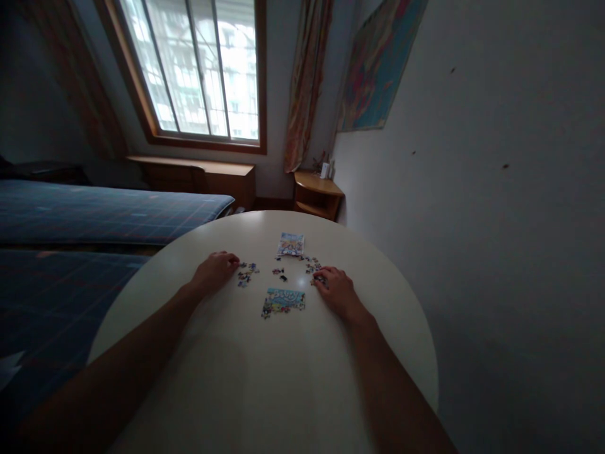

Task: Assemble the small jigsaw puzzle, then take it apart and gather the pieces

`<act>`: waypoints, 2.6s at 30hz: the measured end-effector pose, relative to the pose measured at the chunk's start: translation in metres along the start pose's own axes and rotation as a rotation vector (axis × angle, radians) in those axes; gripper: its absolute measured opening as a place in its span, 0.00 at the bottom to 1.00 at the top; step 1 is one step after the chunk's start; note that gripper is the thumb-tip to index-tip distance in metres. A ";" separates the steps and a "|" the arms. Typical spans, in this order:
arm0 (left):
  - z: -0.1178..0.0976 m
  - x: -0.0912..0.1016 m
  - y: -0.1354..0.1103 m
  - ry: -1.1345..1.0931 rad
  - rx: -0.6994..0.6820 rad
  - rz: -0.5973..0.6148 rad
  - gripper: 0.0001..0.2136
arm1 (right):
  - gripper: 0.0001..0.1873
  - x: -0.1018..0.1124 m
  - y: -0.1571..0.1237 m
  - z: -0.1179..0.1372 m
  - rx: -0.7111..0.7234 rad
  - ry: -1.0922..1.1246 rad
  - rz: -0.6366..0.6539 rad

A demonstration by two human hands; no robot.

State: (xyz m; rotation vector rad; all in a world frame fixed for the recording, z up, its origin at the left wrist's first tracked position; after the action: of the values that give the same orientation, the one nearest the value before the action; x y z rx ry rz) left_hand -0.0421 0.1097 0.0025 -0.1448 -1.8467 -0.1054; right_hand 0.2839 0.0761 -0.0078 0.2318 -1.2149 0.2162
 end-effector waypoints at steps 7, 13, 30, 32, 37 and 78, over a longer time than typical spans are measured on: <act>-0.008 -0.004 0.000 -0.036 -0.037 -0.011 0.12 | 0.13 0.000 0.000 0.000 0.012 -0.003 -0.015; -0.010 -0.003 0.001 -0.045 -0.068 -0.017 0.10 | 0.13 0.000 0.000 0.001 0.008 -0.013 0.001; -0.023 -0.013 0.004 -0.090 -0.169 0.059 0.07 | 0.13 0.000 -0.001 0.000 0.000 0.002 -0.011; -0.023 -0.011 0.003 -0.125 -0.170 0.064 0.07 | 0.13 0.000 -0.002 0.000 -0.001 0.005 -0.009; -0.033 -0.006 0.001 -0.284 -0.222 0.106 0.10 | 0.13 0.000 -0.001 0.001 0.014 0.019 0.002; -0.118 -0.042 -0.031 -0.883 -0.466 0.517 0.12 | 0.10 0.021 -0.023 0.106 0.441 0.427 -0.180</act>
State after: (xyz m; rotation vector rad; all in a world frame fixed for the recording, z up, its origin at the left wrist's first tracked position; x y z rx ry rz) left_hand 0.0763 0.0599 -0.0048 -1.1339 -2.5544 -0.1169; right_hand 0.2022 0.0240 0.0457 0.6420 -0.7062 0.3556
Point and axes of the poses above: each hand's wrist, its own y-axis towards the middle knuckle, its own x-axis out of the back of the hand, z = x × y, the point moved 8 cm from there along y, towards the middle knuckle, and after that the axes turned 13 degrees about z, right-handed, at the moved point
